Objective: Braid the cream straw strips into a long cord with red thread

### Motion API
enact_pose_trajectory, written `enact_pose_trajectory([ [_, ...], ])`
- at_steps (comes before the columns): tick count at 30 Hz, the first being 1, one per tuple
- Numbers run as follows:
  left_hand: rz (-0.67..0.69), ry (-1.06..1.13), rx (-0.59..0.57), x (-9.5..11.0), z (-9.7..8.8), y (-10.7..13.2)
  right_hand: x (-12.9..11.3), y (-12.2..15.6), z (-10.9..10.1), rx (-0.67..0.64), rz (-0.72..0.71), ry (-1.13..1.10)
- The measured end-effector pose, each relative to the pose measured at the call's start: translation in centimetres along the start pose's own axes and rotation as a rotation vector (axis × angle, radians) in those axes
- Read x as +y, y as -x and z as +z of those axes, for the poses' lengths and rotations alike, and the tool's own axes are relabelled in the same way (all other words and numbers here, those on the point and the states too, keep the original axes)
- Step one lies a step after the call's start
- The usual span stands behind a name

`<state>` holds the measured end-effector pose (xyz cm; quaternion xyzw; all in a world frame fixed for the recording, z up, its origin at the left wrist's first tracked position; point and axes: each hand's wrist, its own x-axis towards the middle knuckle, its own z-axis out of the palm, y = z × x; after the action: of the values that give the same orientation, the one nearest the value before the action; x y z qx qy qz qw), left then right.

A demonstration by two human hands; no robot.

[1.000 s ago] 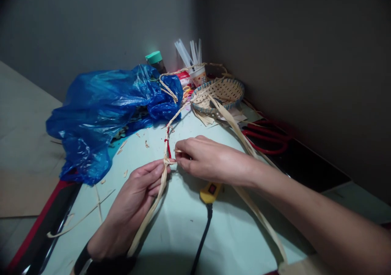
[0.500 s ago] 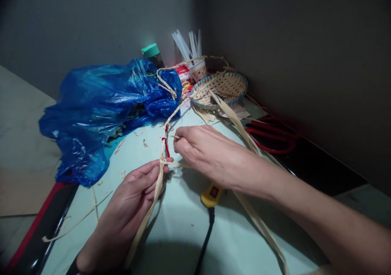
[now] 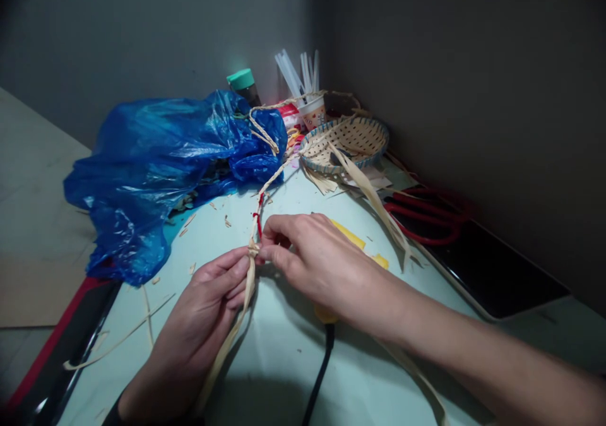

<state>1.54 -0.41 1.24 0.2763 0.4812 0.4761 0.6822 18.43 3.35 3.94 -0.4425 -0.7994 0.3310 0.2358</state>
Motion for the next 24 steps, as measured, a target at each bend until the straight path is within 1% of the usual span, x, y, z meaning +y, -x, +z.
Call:
enact_pose_trajectory([
  [3,0.011,0.004,-0.002,0.0,-0.1,0.0,0.5,-0.3,0.5,0.044,-0.002,-0.002],
  [8,0.009,0.021,-0.006,0.0,-0.1,0.0,0.9,-0.6,0.7,-0.058,0.069,-0.091],
  [11,0.004,0.048,-0.025,0.0,0.0,0.0,1.0,-0.6,0.8,-0.059,0.092,-0.108],
  [16,0.013,0.045,-0.016,-0.1,0.0,0.0,1.4,-0.6,1.0,-0.061,0.116,-0.13],
  [19,0.011,0.038,-0.026,0.0,0.0,0.1,1.7,-0.7,1.2,-0.098,0.131,-0.174],
  [24,0.018,0.038,-0.019,-0.1,-0.1,0.2,1.7,-0.8,1.6,-0.107,0.16,-0.293],
])
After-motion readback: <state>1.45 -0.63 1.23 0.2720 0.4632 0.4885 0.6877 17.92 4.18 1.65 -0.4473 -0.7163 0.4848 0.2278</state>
